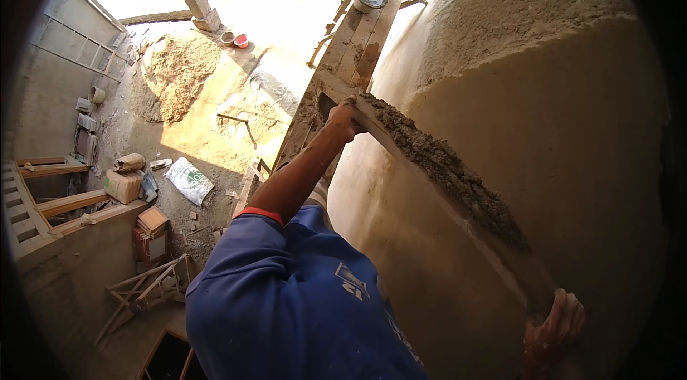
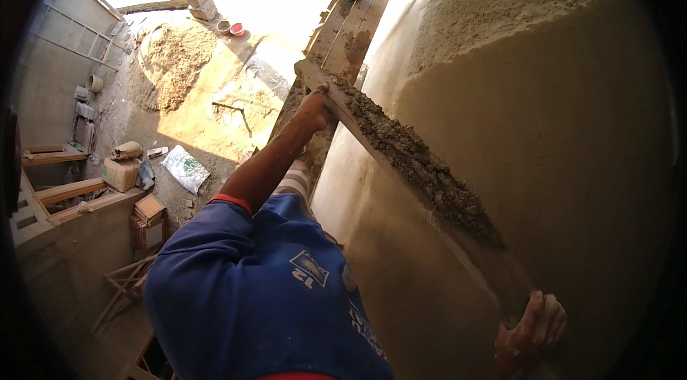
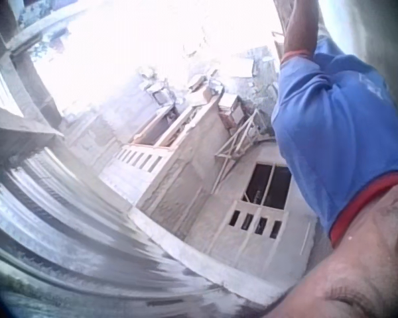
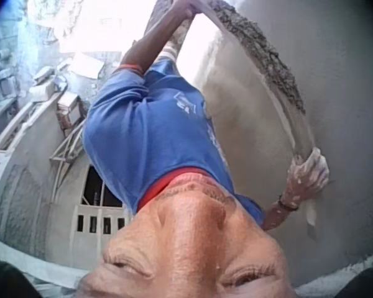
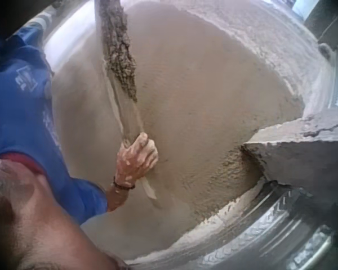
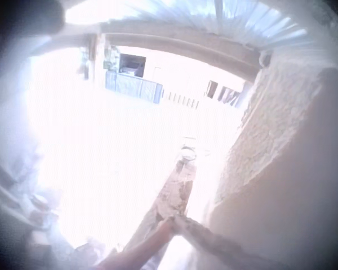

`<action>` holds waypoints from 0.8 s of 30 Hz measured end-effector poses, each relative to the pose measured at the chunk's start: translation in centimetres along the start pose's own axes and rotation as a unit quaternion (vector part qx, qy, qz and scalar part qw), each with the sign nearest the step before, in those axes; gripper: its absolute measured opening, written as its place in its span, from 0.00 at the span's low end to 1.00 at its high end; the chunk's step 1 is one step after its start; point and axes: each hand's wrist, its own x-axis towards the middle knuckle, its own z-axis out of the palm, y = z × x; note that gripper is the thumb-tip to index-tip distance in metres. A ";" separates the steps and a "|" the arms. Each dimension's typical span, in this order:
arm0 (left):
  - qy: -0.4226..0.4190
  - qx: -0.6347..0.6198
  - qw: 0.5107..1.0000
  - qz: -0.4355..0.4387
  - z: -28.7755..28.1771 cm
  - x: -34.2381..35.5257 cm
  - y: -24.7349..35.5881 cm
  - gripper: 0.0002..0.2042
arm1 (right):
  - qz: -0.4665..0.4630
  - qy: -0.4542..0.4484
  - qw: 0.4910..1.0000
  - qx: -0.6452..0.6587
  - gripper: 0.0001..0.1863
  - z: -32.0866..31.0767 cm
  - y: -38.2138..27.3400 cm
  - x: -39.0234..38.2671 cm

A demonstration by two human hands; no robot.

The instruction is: The person applies wet plaster to an interior wall using a trowel and then smooths it across the surface with a long wooden board.

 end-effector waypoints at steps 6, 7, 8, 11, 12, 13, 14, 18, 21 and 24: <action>0.083 -0.055 0.991 0.092 -6.4 1.8 8.0 0.16 | -0.137 -0.054 0.978 -0.149 0.28 -5.6 -9.2 15.8; 0.121 -0.098 0.975 0.155 -8.3 2.1 10.2 0.16 | -0.171 -0.053 0.974 -0.137 0.23 -5.2 -13.1 19.7; 0.111 -0.106 0.975 0.160 -8.9 2.9 11.5 0.16 | -0.186 -0.065 0.971 -0.134 0.19 -5.2 -17.0 22.7; 0.064 -0.096 0.980 0.160 -9.7 5.2 7.3 0.17 | -0.306 -0.051 0.938 -0.158 0.09 3.4 -28.7 31.0; 0.049 -0.160 0.961 0.223 -10.2 6.4 7.7 0.17 | -0.310 -0.064 0.935 -0.160 0.09 4.1 -32.5 32.0; 0.017 -0.228 0.931 0.286 -9.1 8.1 9.7 0.17 | -0.280 -0.063 0.945 -0.157 0.09 3.9 -34.7 32.3; -0.007 -0.279 0.921 0.274 -11.3 8.0 9.0 0.17 | -0.290 -0.076 0.942 -0.151 0.09 3.4 -35.8 32.9; 0.181 -0.241 0.929 0.214 -18.6 12.1 14.2 0.18 | -0.352 -0.060 0.929 -0.092 0.08 1.4 -37.0 33.3; 0.151 -0.211 0.952 0.161 -11.3 8.6 9.8 0.21 | -0.291 -0.106 0.948 -0.070 0.10 3.1 -30.1 30.8; 0.078 -0.247 0.959 0.118 -11.4 7.5 10.0 0.25 | -0.281 -0.083 0.949 -0.119 0.22 0.0 -23.8 25.4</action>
